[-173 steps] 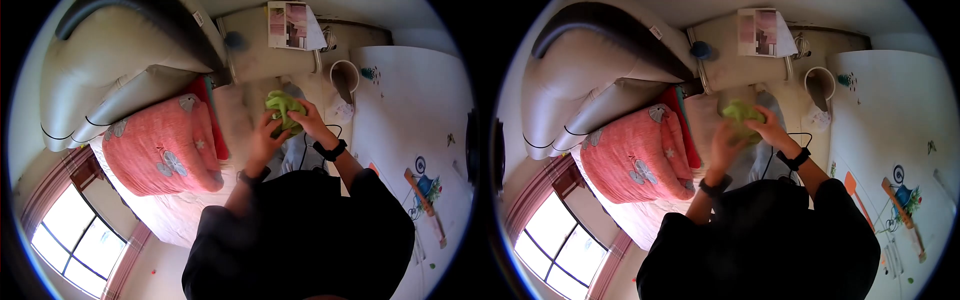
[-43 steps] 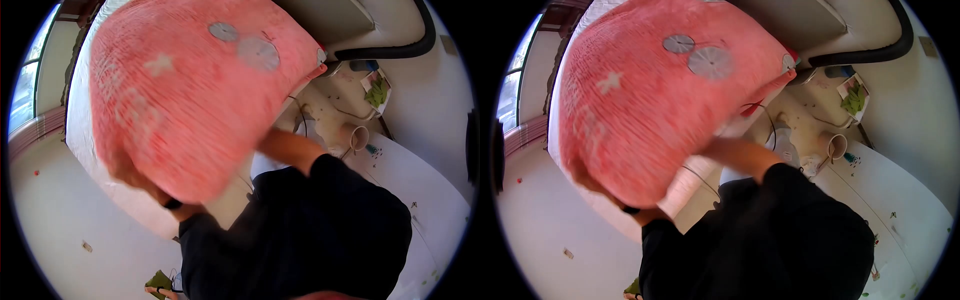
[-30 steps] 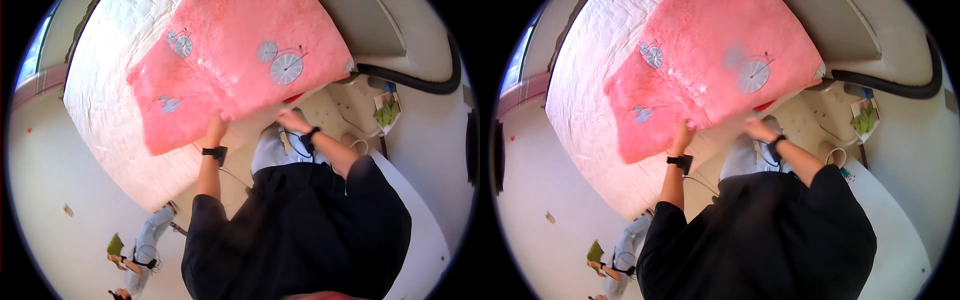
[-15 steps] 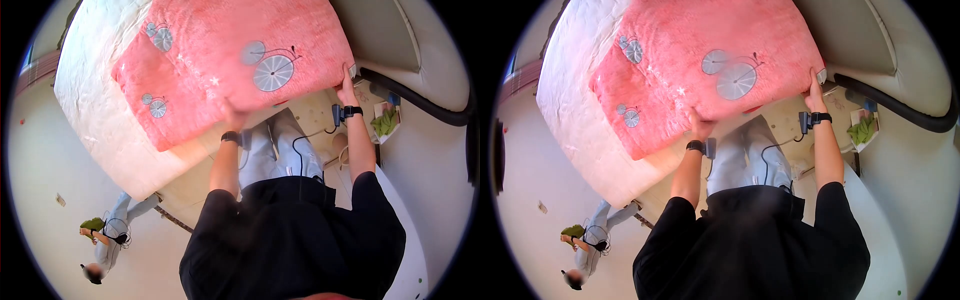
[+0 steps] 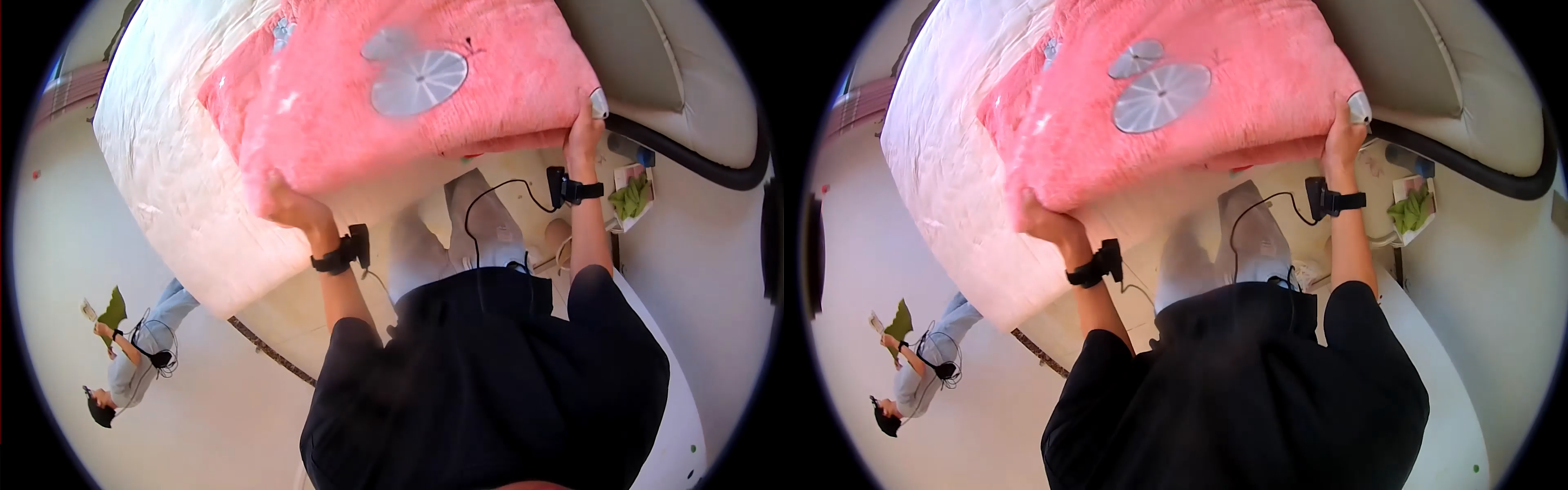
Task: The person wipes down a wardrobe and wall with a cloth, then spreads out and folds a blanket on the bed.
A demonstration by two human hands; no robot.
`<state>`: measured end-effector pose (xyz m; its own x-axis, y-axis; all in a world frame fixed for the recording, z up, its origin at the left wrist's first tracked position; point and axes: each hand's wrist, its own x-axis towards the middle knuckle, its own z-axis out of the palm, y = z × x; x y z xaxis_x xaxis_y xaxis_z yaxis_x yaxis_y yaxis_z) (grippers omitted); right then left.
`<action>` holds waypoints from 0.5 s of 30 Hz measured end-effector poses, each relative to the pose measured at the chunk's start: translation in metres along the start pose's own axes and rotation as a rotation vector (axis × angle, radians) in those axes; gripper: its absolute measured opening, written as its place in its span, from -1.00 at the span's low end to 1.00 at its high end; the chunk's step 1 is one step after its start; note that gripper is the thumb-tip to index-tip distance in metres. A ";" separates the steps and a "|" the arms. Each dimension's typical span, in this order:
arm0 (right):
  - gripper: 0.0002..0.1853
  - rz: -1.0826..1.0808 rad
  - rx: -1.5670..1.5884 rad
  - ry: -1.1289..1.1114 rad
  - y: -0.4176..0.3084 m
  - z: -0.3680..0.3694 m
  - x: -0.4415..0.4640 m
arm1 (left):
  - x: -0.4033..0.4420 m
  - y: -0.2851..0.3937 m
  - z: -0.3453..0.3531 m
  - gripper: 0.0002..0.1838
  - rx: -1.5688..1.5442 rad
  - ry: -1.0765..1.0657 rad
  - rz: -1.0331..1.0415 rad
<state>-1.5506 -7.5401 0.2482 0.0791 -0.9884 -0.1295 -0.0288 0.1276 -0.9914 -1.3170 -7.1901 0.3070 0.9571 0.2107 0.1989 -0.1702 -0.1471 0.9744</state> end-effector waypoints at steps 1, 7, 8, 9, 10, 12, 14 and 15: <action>-0.61 -0.055 0.025 0.027 -0.014 0.000 -0.010 | -0.003 0.032 -0.002 -0.63 -0.061 -0.004 -0.037; -0.69 -0.195 0.319 0.015 -0.078 -0.014 -0.092 | -0.025 0.144 -0.056 -0.59 0.129 0.075 0.255; -0.72 -0.275 0.380 0.005 -0.088 -0.018 -0.107 | -0.027 0.144 -0.079 -0.64 0.241 0.126 0.401; -0.74 -0.261 0.389 -0.021 -0.098 -0.026 -0.123 | -0.030 0.145 -0.102 -0.67 0.357 0.196 0.542; -0.75 -0.289 0.363 -0.029 -0.108 -0.033 -0.127 | -0.037 0.147 -0.115 -0.69 0.432 0.263 0.647; -0.76 -0.355 0.300 -0.041 -0.122 -0.046 -0.145 | -0.053 0.161 -0.147 -0.71 0.454 0.361 0.733; -0.70 -0.683 -0.005 -0.101 -0.113 -0.067 -0.136 | -0.067 0.175 -0.169 -0.73 0.433 0.431 0.751; -0.70 -0.758 -0.020 -0.145 -0.116 -0.062 -0.136 | -0.078 0.187 -0.182 -0.74 0.416 0.478 0.758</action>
<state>-1.6197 -7.4251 0.3816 0.2145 -0.7844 0.5820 0.0671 -0.5826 -0.8100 -1.4662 -7.0578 0.4925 0.4175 0.2750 0.8661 -0.5159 -0.7129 0.4750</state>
